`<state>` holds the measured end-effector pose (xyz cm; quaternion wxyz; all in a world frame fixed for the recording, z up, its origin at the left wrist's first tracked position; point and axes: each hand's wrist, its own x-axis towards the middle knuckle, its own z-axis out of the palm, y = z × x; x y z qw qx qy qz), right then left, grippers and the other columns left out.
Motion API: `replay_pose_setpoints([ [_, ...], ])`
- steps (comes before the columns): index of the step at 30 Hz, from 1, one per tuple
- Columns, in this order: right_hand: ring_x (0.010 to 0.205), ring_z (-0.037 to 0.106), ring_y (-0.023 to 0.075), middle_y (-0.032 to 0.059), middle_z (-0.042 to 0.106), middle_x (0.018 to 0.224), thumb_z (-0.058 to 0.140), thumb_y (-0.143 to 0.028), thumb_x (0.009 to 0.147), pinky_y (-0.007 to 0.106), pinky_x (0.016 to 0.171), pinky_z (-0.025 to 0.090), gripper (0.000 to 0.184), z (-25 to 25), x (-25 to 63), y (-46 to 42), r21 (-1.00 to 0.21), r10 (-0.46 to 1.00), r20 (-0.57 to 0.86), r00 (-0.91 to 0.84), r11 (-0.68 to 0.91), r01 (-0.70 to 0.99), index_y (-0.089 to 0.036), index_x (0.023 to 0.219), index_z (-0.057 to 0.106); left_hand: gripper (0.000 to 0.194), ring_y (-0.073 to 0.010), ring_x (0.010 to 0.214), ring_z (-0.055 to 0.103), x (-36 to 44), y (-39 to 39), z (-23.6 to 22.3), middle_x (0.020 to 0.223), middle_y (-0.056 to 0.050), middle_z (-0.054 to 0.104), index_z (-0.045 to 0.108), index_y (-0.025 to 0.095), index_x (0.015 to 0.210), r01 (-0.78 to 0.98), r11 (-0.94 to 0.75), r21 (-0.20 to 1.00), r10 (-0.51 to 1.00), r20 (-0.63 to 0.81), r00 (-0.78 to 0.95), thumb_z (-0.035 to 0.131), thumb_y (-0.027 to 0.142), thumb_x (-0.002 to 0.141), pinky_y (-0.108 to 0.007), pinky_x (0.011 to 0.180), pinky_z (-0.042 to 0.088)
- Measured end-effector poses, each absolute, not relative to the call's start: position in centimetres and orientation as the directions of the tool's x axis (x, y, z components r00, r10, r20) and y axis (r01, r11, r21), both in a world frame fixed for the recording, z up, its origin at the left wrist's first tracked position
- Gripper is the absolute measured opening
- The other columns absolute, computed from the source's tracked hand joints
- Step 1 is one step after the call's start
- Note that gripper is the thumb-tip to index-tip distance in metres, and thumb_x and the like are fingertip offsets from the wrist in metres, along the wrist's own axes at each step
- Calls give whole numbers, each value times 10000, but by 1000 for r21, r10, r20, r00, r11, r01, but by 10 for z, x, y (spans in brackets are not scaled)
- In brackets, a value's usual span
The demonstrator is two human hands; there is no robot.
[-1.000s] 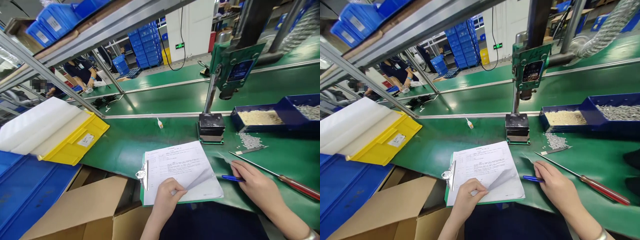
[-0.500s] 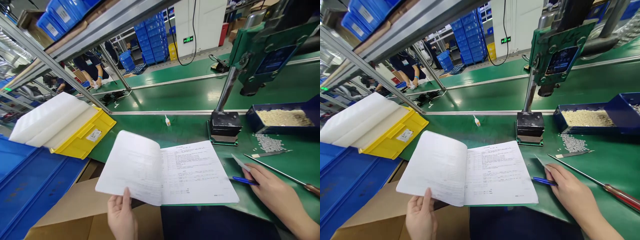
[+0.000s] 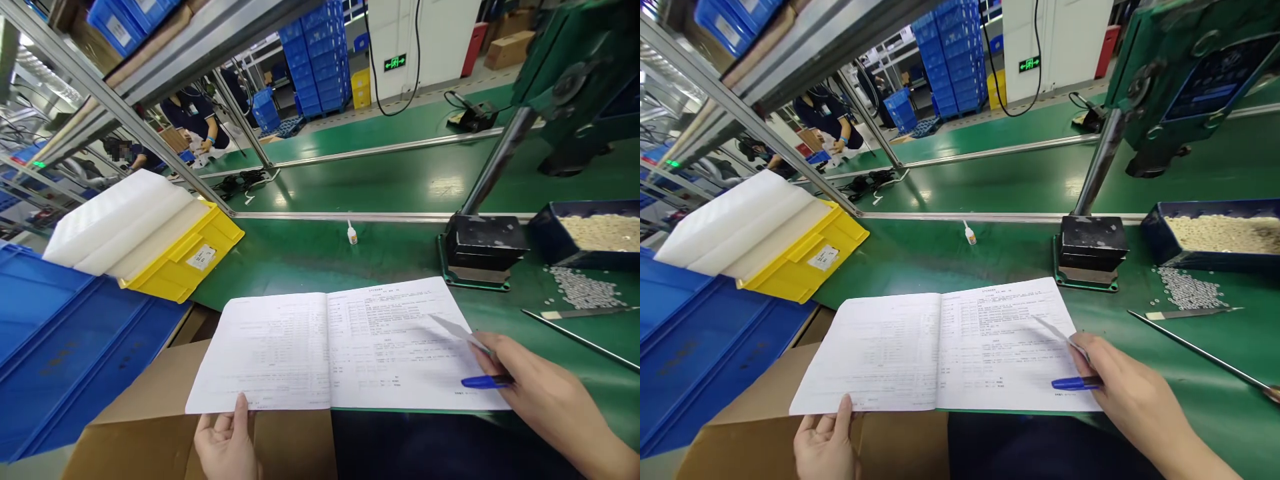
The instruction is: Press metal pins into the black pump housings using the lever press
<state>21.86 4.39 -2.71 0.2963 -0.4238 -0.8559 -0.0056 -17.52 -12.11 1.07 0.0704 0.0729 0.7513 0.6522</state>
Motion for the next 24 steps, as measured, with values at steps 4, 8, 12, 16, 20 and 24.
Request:
replay_pose_setpoints([
  [4, 921, 714, 188, 59, 707, 1104, 368, 2, 817, 280, 799, 530, 449, -43, 215, 44, -164, 660, 486, -573, 713, 682, -176, 1181, 561, 554, -228, 1017, 709, -183, -127, 6, 1009, -85, 751, 604, 176, 1251, 40, 176, 984, 199, 5, -980, 829, 295, 759, -520, 1088, 463],
  [8, 953, 718, 219, 80, 715, 1119, 394, 5, 755, 311, 823, 557, 505, -49, 214, 47, -118, 629, 505, -591, 728, 675, -165, 1194, 576, 597, -237, 1043, 707, -188, -131, 2, 1062, -97, 749, 580, 178, 1286, 33, 200, 979, 164, 0, -987, 832, 293, 757, -504, 1076, 480],
  [12, 976, 709, 226, 92, 709, 1141, 414, -21, 811, 316, 837, 551, 430, -50, 212, 48, -101, 622, 494, -607, 734, 671, -162, 1173, 598, 635, -262, 1092, 692, -189, -131, -1, 1105, -116, 738, 557, 182, 1327, 41, 211, 977, 166, 5, -986, 824, 303, 764, -494, 1045, 511],
  [16, 968, 698, 220, 90, 702, 1156, 414, -72, 904, 315, 815, 536, 325, -51, 210, 48, -86, 616, 489, -618, 739, 668, -175, 1138, 615, 801, -262, 1092, 687, -188, -131, -4, 1116, -120, 718, 442, 196, 1436, 70, 226, 972, 135, 40, -990, 830, 269, 739, -508, 1042, 500],
  [20, 947, 693, 213, 96, 698, 1156, 406, -77, 942, 319, 807, 520, 285, -52, 209, 48, -45, 602, 495, -627, 738, 673, -156, 1120, 614, 1085, -270, 953, 697, -193, -131, -9, 977, -93, 696, 149, 161, 1567, 97, 361, 928, 99, 65, -993, 810, 272, 714, -590, 965, 520],
  [24, 929, 690, 215, 107, 692, 1171, 398, -62, 936, 327, 799, 514, 310, -54, 210, 48, -12, 593, 486, -641, 738, 674, -143, 1140, 617, 1220, -397, 1132, 600, -199, -132, -10, 1218, -221, 591, 106, 97, 1581, 432, 605, 669, 241, 364, -900, 836, 276, 620, -660, 953, 495],
])
